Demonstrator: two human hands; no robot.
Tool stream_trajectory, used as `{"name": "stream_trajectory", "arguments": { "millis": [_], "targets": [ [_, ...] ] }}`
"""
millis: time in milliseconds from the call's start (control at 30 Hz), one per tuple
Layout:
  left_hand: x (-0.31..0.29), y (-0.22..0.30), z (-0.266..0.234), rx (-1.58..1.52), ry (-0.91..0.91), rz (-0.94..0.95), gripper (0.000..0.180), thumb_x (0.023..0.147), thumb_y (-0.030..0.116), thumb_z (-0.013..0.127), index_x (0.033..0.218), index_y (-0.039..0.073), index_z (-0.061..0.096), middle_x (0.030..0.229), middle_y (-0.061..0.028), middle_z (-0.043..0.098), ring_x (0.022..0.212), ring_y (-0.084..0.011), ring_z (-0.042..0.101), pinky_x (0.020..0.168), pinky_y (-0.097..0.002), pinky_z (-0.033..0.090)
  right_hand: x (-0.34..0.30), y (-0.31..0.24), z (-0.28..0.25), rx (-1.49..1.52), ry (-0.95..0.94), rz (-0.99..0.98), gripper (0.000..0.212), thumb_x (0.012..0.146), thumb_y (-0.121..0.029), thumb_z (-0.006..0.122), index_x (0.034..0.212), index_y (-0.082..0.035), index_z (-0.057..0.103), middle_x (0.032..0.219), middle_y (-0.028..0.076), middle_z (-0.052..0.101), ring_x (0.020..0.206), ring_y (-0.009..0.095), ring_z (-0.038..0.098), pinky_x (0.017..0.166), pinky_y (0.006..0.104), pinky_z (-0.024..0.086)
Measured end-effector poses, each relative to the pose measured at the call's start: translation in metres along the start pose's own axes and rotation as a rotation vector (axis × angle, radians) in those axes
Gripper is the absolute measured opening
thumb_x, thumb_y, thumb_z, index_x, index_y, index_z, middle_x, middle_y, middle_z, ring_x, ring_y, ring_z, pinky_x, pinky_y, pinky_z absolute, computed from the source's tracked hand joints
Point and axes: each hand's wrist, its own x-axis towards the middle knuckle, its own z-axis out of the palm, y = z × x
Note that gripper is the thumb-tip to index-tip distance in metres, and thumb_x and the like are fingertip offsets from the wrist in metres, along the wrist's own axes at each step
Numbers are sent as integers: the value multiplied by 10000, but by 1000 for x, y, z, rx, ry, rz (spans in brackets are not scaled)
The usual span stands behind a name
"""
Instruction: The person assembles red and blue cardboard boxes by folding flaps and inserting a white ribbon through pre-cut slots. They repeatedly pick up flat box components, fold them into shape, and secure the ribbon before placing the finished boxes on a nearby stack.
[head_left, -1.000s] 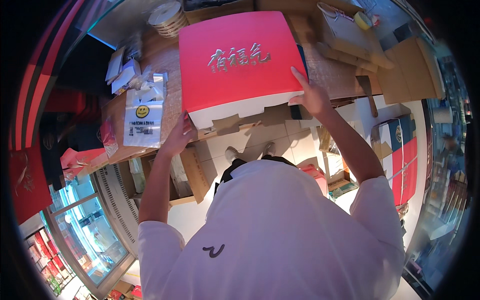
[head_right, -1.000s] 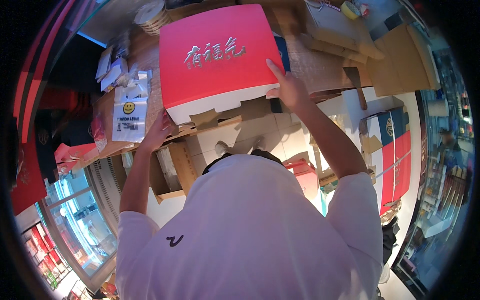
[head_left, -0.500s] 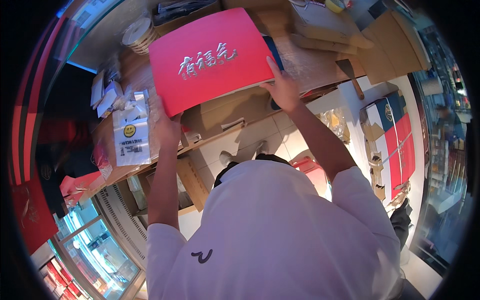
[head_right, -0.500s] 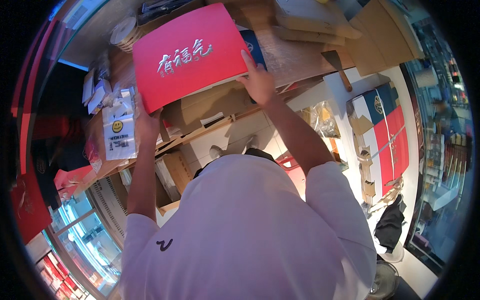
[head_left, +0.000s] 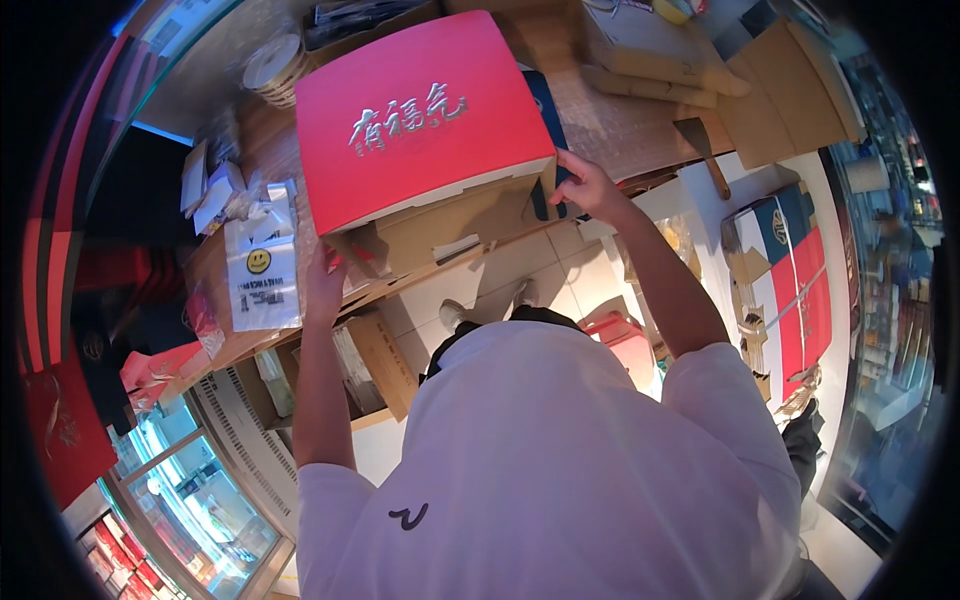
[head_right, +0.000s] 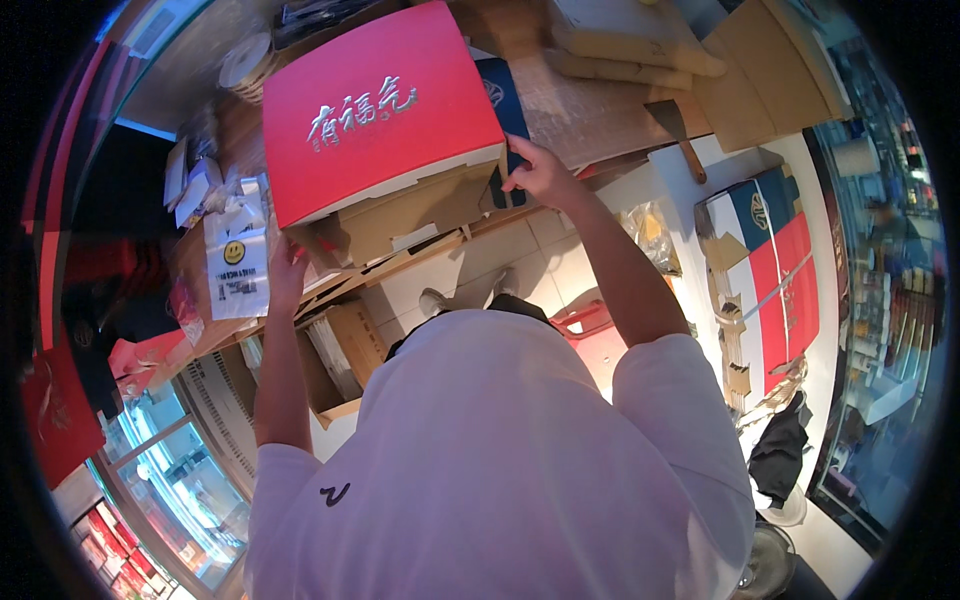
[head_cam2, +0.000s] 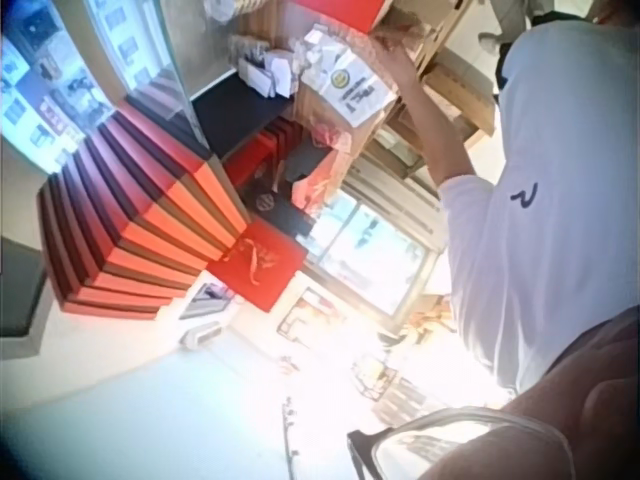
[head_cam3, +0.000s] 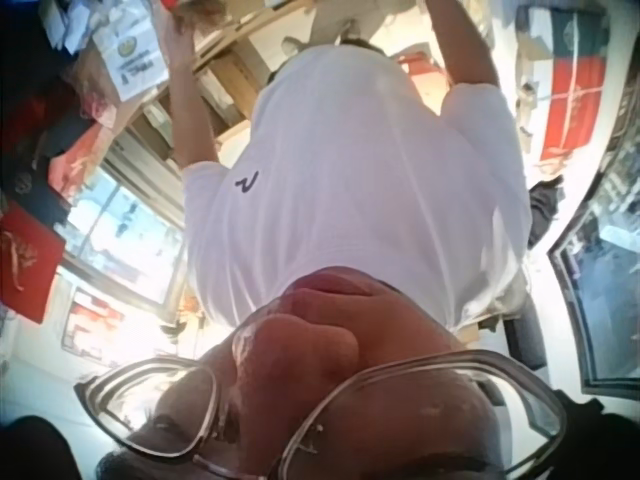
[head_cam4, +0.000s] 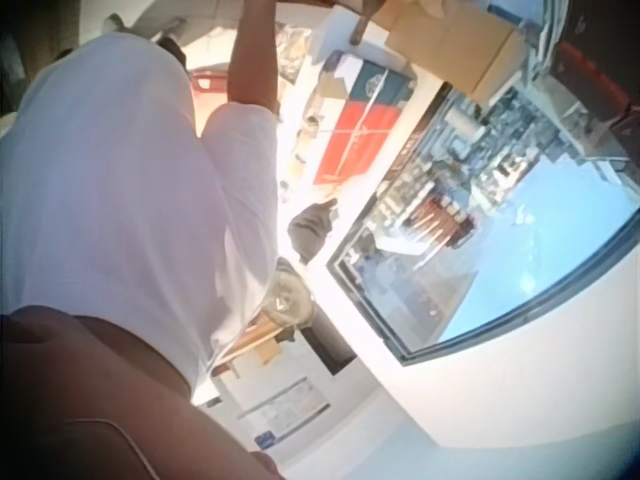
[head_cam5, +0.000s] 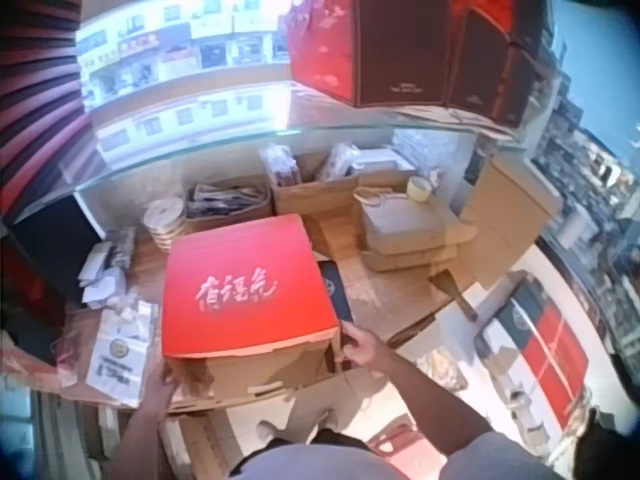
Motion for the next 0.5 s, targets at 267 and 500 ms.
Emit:
{"name": "stream_trajectory", "arguments": {
  "millis": [267,500],
  "targets": [
    [17,-21,8,-53,96,211,477,775,26,636,1178,-6,382,1111,-137,547,1011,-199,540,866,-310,432,27,26,0,-5,93,-161,545,758,6,651,1222,-15,365,1179,162,503,934,192,573,834,293,453],
    [17,9,61,136,712,22,376,790,138,675,1055,8,441,1026,-116,559,835,-156,570,736,-274,470,36,20,68,-140,821,-36,385,674,-142,773,922,-22,505,869,98,608,782,181,597,699,283,473]
  ]
}}
